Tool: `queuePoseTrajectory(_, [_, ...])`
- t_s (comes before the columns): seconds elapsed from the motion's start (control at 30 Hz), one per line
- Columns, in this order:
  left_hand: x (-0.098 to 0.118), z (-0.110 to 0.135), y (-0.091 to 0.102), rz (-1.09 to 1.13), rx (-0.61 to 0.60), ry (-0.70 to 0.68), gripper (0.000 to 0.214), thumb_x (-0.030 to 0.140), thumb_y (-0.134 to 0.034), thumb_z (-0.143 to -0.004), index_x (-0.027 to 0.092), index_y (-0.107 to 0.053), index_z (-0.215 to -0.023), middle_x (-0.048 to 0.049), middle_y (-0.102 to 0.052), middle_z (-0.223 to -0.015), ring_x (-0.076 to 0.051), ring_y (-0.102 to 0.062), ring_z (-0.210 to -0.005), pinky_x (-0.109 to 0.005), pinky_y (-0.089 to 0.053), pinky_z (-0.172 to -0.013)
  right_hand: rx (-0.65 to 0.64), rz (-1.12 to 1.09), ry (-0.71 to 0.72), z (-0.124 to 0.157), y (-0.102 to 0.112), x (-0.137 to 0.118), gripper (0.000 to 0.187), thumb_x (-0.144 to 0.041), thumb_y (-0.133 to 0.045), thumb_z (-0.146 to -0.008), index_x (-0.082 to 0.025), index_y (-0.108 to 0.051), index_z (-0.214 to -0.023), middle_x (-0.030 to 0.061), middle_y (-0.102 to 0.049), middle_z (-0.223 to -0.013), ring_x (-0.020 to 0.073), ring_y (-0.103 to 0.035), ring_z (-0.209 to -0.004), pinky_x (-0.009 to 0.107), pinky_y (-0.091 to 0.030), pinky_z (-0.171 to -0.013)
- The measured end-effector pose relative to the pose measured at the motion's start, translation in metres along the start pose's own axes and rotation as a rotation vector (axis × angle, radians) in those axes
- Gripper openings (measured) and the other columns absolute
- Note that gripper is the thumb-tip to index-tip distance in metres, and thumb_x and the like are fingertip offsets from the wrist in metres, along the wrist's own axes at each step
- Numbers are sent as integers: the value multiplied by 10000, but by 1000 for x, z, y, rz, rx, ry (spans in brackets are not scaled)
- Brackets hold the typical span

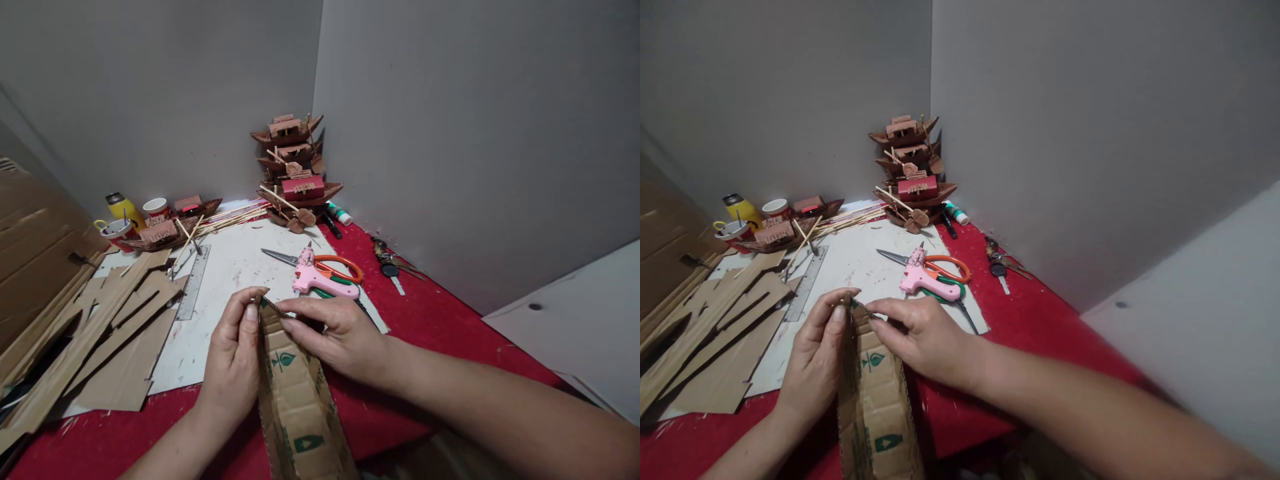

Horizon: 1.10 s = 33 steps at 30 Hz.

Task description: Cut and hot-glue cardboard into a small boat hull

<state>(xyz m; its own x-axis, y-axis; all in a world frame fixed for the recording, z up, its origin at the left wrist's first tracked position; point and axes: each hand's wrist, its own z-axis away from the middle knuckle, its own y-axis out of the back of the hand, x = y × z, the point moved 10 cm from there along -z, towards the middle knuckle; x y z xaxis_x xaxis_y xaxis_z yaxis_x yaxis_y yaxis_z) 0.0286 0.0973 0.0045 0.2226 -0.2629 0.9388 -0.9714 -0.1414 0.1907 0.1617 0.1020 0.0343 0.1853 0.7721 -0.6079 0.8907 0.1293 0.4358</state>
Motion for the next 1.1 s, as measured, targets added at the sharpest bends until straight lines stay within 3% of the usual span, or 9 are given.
queuePoseTrajectory(0.3, [1, 1, -1, -16, -19, -6, 171, 321, -478, -967, 285, -623, -1050, 38, -637, -950, -97, -570, -873, -169, -432, -780, -60, -23, -33, 0, -5, 4, 204, -149, -579, -883, -156, -682, -1058, 62, -752, -897, 124, -694, -743, 205, -541, -700])
queuePoseTrajectory(0.43, [5, 0, 3, -46, 2, -36, 162, 306, -479, -970, 292, -619, -1050, 47, -630, -930, -87, -563, -845, -159, -427, -760, -116, -52, -210, 4, -8, 18, 259, -250, -619, -857, -123, -654, -1080, 20, -667, -683, 99, -586, -547, 187, -486, -524])
queuePoseTrajectory(0.6, [12, -1, 14, -108, 87, -94, 162, 284, -471, -974, 293, -613, -1051, 50, -625, -946, -81, -554, -856, -154, -417, -775, -208, -96, -395, 11, -16, 29, 357, -325, -633, -833, -114, -620, -1121, 13, -628, -687, 91, -555, -532, 177, -442, -481])
queuePoseTrajectory(0.8, [12, -1, 14, -145, 109, -125, 163, 273, -464, -974, 279, -608, -1049, 42, -631, -945, -94, -566, -872, -174, -426, -785, -327, 5, -344, 14, -29, 25, 181, -289, -559, -876, -136, -646, -916, 6, -587, -636, 100, -499, -531, 225, -386, -522])
queuePoseTrajectory(1.1, [9, 0, 7, -117, 76, -93, 182, 309, -465, -968, 264, -606, -1074, 15, -640, -1008, -113, -573, -958, -203, -432, -845, -351, 85, -337, 17, -34, 29, 207, -206, -424, -921, -152, -600, -825, 32, -597, -673, 125, -502, -582, 252, -401, -598])
